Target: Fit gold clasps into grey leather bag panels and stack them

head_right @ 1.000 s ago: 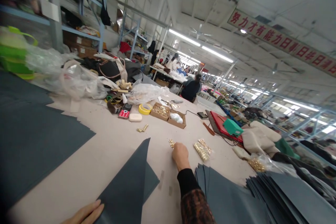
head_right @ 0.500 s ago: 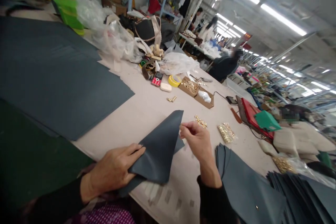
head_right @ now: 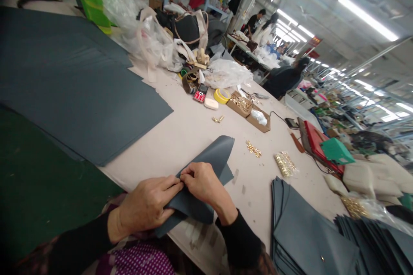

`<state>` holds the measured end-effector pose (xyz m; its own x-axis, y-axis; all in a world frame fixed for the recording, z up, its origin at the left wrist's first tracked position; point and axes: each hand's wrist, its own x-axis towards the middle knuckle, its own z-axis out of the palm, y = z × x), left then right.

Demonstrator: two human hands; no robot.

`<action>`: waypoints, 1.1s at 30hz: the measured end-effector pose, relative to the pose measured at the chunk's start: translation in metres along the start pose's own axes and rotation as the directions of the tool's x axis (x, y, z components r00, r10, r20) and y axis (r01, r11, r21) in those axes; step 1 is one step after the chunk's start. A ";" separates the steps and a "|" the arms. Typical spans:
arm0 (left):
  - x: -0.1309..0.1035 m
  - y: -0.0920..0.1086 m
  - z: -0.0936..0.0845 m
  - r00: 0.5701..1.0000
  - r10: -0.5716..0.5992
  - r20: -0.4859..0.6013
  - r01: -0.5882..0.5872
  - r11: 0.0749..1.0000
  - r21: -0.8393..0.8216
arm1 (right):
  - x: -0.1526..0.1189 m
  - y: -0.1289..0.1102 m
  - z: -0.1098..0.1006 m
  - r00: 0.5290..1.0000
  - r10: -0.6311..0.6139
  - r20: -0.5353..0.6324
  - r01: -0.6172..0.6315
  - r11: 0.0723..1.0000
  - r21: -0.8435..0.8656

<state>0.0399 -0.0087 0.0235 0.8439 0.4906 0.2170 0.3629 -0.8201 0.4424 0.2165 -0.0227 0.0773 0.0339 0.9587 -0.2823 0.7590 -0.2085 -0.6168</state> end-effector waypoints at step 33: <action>-0.003 -0.021 0.020 0.919 0.242 -0.311 -0.183 0.961 0.207 | -0.042 0.043 0.002 0.767 0.090 -0.636 -0.241 0.958 -0.155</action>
<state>0.0380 0.0013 -0.0036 0.7408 0.3437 0.5771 0.2761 -0.9390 0.2049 0.2462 -0.0726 0.0610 0.5080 0.8390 0.1950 0.8196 -0.4013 -0.4089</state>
